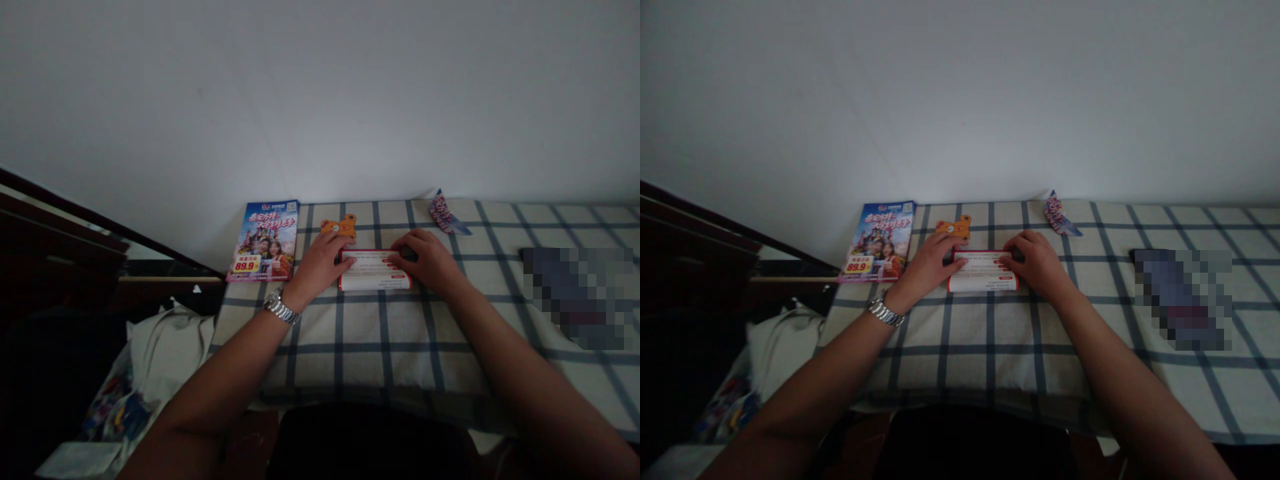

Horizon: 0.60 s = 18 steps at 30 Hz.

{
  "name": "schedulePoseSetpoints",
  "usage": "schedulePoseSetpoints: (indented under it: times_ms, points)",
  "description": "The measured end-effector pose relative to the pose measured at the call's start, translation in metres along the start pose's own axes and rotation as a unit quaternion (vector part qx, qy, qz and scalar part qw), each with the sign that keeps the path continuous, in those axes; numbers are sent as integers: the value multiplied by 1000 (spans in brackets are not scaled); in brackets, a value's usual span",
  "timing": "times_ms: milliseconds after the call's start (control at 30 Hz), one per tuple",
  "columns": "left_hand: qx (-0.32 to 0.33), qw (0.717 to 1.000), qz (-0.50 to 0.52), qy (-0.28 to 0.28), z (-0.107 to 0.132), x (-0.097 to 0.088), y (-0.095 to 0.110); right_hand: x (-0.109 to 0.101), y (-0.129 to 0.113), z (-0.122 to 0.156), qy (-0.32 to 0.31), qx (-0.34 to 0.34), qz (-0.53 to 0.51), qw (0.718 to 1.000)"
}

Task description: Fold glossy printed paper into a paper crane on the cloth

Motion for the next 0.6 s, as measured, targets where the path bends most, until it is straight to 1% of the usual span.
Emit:
schedulePoseSetpoints:
  times_ms: [467,600]
  points:
    - [-16,1000,15,-2,-1,0,0,1,2,-1,-3,-4,-10,1000]
    - [-9,1000,11,-2,-1,0,0,1,1,-2,-1,-2,-8,1000]
Point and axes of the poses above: each hand's wrist, its own z-axis away from the middle knuckle, its own x-axis out of the palm, y = z × x, the point moved 3 cm from there along -z, towards the middle knuckle, and after that the axes turned 2 degrees about -y, right-handed, at the moved point
